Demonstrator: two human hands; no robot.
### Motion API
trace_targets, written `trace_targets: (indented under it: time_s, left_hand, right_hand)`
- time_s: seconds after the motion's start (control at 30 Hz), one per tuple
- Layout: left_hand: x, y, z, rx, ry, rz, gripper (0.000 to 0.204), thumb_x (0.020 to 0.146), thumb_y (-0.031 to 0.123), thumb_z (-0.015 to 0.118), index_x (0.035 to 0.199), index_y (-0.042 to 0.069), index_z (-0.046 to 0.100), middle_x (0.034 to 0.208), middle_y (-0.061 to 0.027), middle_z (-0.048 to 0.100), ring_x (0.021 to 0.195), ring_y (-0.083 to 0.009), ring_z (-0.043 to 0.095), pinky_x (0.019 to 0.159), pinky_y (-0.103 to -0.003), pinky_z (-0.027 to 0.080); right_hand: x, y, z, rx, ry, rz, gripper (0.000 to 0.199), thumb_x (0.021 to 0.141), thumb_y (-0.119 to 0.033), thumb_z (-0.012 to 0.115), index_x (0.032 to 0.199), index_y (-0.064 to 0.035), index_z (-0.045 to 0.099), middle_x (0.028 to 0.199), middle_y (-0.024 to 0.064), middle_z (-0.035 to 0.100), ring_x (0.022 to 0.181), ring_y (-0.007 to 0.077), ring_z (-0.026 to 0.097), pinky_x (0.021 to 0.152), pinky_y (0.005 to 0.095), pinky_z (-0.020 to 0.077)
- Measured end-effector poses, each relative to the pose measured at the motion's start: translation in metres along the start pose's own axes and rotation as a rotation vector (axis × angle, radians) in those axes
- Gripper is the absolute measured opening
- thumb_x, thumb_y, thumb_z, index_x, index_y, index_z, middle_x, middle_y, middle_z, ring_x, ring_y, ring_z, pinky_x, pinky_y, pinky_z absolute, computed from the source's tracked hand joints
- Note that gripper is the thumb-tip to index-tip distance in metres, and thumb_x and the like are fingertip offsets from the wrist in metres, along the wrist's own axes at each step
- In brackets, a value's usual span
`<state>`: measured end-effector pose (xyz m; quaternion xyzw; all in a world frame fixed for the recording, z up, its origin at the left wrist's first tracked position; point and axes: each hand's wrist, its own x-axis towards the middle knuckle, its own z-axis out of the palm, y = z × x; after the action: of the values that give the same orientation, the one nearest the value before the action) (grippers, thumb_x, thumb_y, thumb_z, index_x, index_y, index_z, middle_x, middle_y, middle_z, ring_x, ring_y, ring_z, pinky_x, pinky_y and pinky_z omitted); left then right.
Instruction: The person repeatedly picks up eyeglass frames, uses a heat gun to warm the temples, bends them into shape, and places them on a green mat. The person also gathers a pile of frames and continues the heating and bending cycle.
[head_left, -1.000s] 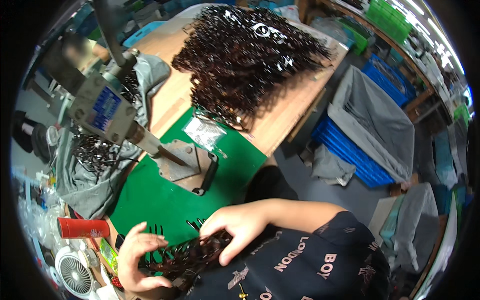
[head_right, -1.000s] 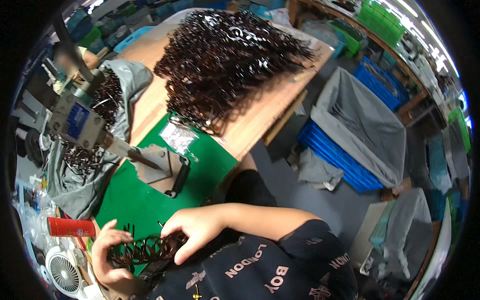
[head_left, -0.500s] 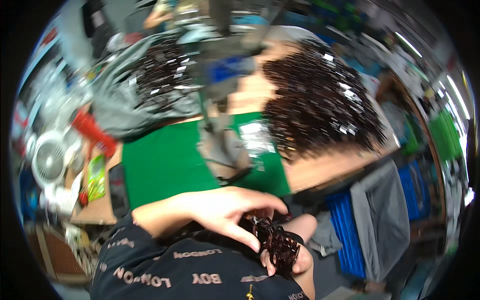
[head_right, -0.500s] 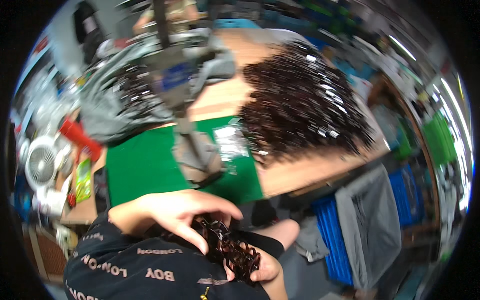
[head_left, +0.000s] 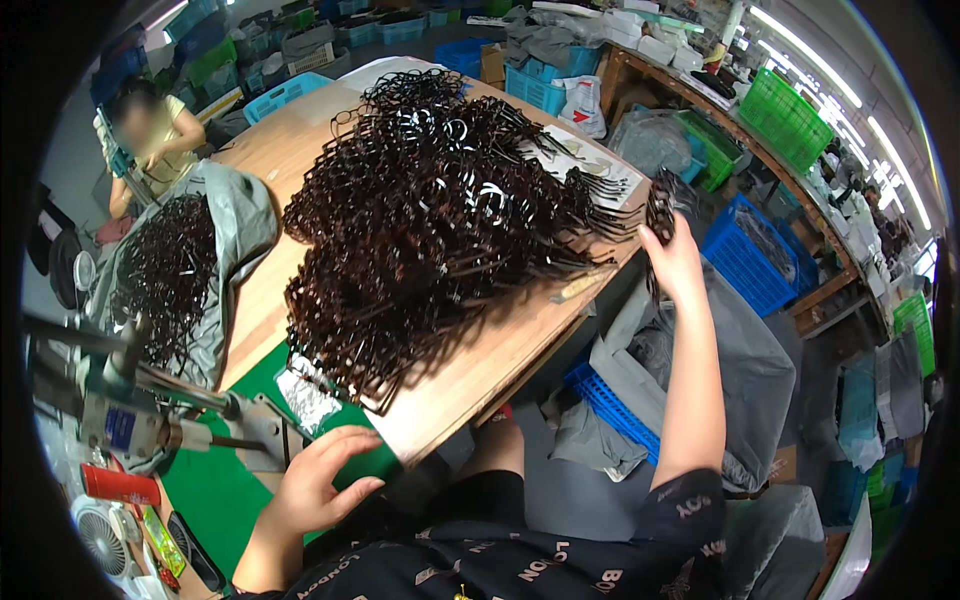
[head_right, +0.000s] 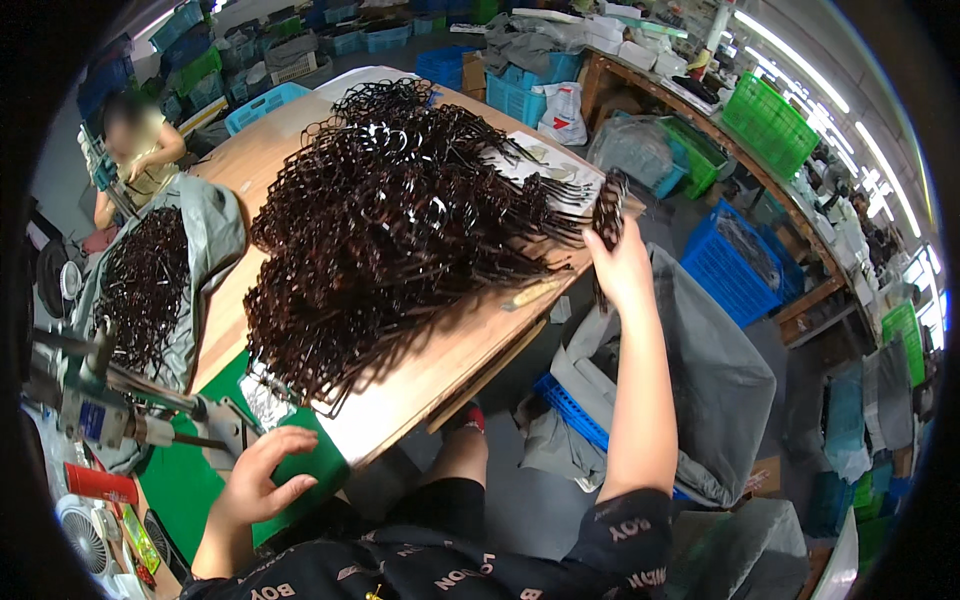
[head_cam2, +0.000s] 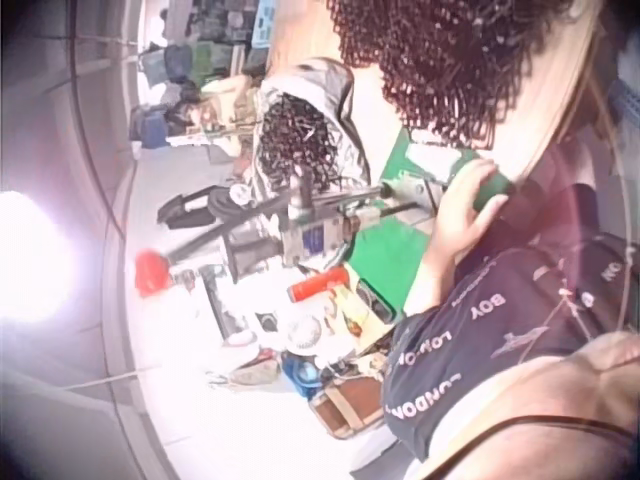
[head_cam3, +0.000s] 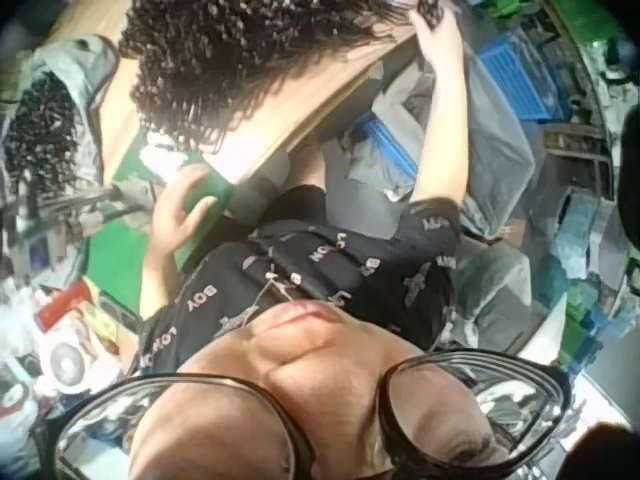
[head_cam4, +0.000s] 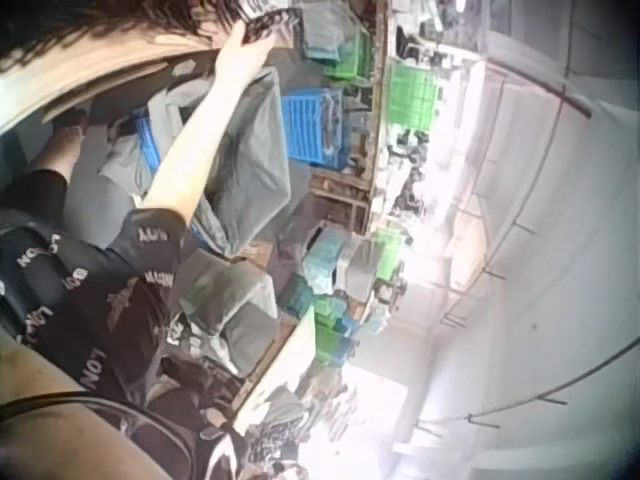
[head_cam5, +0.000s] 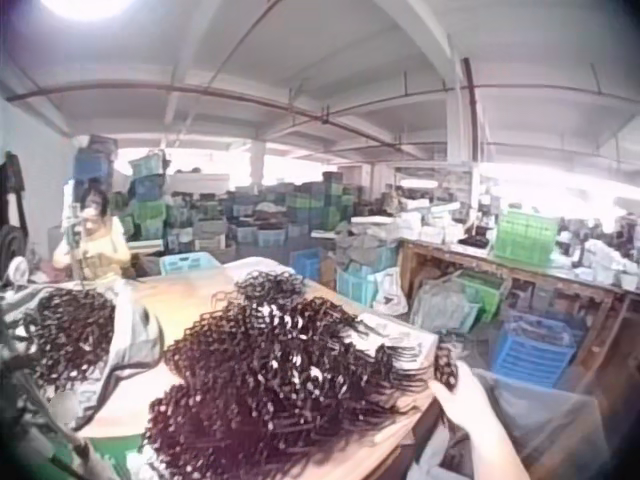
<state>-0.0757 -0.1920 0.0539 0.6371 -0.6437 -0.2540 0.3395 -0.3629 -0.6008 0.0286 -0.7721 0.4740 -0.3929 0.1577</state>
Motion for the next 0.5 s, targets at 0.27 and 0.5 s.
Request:
trace_targets:
  time_s: [0.27, 0.5]
  left_hand:
    - [0.024, -0.01, 0.005, 0.157, 0.068, -0.163, 0.037, 0.073, 0.009, 0.072, 0.105, -0.001, 0.056, 0.108, -0.0184, 0.057, 0.099, -0.032, 0.057, 0.086, -0.035, 0.046]
    - [0.038, -0.019, 0.01, 0.208, 0.058, -0.21, 0.036, 0.074, 0.013, 0.072, 0.105, 0.002, 0.057, 0.108, -0.0159, 0.059, 0.099, -0.0325, 0.059, 0.084, -0.037, 0.048]
  right_hand:
    - [0.164, 0.064, 0.112, -0.494, -0.213, 0.297, 0.071, 0.083, -0.043, 0.059, 0.131, 0.0025, 0.033, 0.112, 0.0265, 0.058, 0.104, 0.0381, 0.057, 0.088, 0.0454, 0.0442]
    - [0.195, 0.101, 0.157, -0.141, -0.679, 0.42, 0.135, 0.053, -0.076, 0.064, 0.139, 0.0123, 0.01, 0.146, 0.028, 0.017, 0.137, 0.0337, 0.018, 0.111, 0.0389, 0.0216]
